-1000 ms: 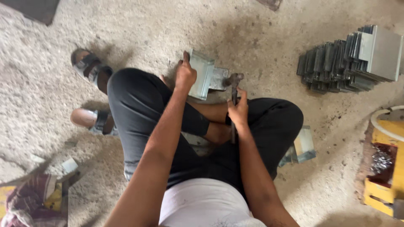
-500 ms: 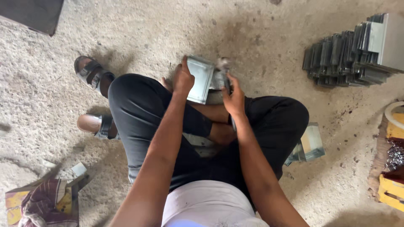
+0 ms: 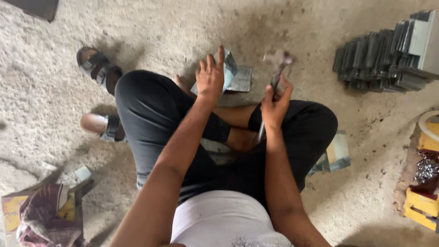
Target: The person sits on the floor and uses a hammer to strike a small metal piece placed on a larger metal block. They repeatedly hit the metal piece, occasionally adjusting its position with their left hand, and then toss the finished piece aside to pick up another one from a nearby pile.
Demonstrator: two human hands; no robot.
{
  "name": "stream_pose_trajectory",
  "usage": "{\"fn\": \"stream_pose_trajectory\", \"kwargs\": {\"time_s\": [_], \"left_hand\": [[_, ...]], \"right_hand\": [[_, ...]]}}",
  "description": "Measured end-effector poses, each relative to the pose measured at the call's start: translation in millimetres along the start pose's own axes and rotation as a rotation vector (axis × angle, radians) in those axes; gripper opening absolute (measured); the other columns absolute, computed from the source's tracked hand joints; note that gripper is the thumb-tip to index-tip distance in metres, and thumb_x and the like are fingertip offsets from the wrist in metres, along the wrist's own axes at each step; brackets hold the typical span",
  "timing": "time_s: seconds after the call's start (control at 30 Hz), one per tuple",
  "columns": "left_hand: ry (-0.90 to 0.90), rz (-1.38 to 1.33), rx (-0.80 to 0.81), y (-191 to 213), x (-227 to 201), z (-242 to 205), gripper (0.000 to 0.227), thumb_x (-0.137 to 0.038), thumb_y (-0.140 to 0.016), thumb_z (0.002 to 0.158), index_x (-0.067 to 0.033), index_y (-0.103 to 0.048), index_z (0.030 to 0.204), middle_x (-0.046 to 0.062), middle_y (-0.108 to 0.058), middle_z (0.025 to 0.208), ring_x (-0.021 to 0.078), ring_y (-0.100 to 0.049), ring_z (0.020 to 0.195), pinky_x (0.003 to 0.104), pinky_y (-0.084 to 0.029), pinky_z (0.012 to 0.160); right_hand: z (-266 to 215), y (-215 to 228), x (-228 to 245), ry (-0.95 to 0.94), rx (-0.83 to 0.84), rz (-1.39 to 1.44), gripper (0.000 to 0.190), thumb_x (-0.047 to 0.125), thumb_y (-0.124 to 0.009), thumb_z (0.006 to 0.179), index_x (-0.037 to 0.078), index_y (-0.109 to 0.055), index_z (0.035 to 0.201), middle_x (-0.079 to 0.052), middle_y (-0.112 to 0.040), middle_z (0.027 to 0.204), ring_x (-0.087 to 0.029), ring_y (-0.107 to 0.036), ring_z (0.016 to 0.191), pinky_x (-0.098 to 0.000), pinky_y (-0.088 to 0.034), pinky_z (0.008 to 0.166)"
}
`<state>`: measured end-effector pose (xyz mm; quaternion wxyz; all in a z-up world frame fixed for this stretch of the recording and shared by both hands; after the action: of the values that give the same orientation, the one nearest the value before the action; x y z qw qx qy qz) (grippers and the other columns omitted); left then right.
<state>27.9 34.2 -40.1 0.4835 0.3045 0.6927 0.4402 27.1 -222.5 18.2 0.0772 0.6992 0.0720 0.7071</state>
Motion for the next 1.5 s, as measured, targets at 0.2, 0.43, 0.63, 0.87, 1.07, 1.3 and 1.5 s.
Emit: {"fn": "stream_pose_trajectory", "kwargs": {"time_s": [0.2,0.43,0.63,0.87,1.07,1.3,1.5], "left_hand": [[0.047,-0.144,0.085,18.0,3.0,14.0,0.087,0.000,-0.053,0.091,-0.0191,-0.009,0.164,0.023,-0.042,0.151,0.0448,-0.048,0.131,0.050,-0.055,0.094],[-0.005,-0.098,0.098,8.8,17.8,20.8,0.087,0.003,-0.053,0.087,-0.0133,-0.019,0.165,0.022,-0.041,0.152,0.0427,-0.046,0.131,0.046,-0.050,0.104],[-0.122,-0.014,-0.107,25.8,-13.1,19.7,0.055,-0.035,-0.064,0.093,-0.0139,-0.047,0.140,0.015,-0.049,0.140,0.0367,-0.048,0.129,0.051,-0.046,0.101],[-0.205,-0.354,-0.033,23.4,-47.7,-2.9,0.046,-0.006,-0.062,0.085,-0.0220,-0.059,0.128,0.012,-0.069,0.123,0.0389,-0.069,0.110,0.048,-0.057,0.088],[-0.130,-1.165,-0.329,60.2,-8.4,7.9,0.044,-0.013,-0.056,0.094,-0.0122,-0.046,0.137,0.015,-0.075,0.097,0.0288,-0.075,0.084,0.041,-0.056,0.075],[0.288,-1.249,-0.431,-70.2,17.2,44.0,0.045,-0.034,-0.054,0.110,0.0048,-0.070,0.093,0.021,-0.069,0.079,0.0232,-0.063,0.074,0.041,-0.051,0.075],[0.174,-1.364,-0.598,-154.6,30.8,56.3,0.040,-0.030,-0.060,0.106,0.0054,-0.065,0.089,0.018,-0.065,0.082,0.0195,-0.058,0.079,0.040,-0.049,0.074]], "right_hand": [[-7.5,-34.4,34.4,0.700,0.059,-0.426,0.025,0.024,-0.061,0.127,0.014,-0.043,0.142,-0.022,-0.068,0.122,-0.031,-0.070,0.106,-0.0389,-0.057,0.091],[-9.3,-29.9,-44.6,0.038,0.150,-0.375,0.045,0.030,-0.068,0.104,0.011,-0.049,0.140,-0.009,-0.065,0.073,-0.016,-0.058,0.060,-0.0327,-0.045,0.056],[8.5,-30.4,-77.2,-0.004,0.115,-0.337,0.043,0.014,-0.070,0.098,0.011,-0.048,0.135,-0.002,-0.064,0.073,-0.012,-0.059,0.060,-0.0292,-0.046,0.055],[6.3,-32.6,-64.0,-0.163,0.105,-0.096,0.042,0.008,-0.069,0.100,0.017,-0.052,0.138,0.001,-0.060,0.075,-0.007,-0.050,0.052,-0.0258,-0.039,0.044],[-10.8,-18.5,45.7,-0.068,0.058,0.128,0.050,0.010,-0.068,0.101,0.016,-0.045,0.144,0.000,-0.061,0.078,-0.005,-0.048,0.051,-0.0232,-0.036,0.041],[-49.9,8.7,177.9,0.355,0.019,0.198,0.046,0.009,-0.064,0.112,0.018,-0.036,0.148,-0.010,-0.063,0.082,-0.009,-0.052,0.052,-0.0214,-0.038,0.045],[-81.8,12.7,227.8,0.610,0.044,0.041,0.033,0.011,-0.066,0.111,0.020,-0.046,0.136,-0.015,-0.062,0.085,-0.016,-0.057,0.060,-0.0277,-0.044,0.053]]}}
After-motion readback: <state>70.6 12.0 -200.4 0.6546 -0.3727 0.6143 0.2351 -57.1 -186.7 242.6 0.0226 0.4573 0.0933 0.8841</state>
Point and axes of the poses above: each hand's wrist, its own z-axis towards the middle knuckle, its own y-axis out of the back of the hand, x = y × z, the point moved 7 cm from there along z, towards the middle knuckle
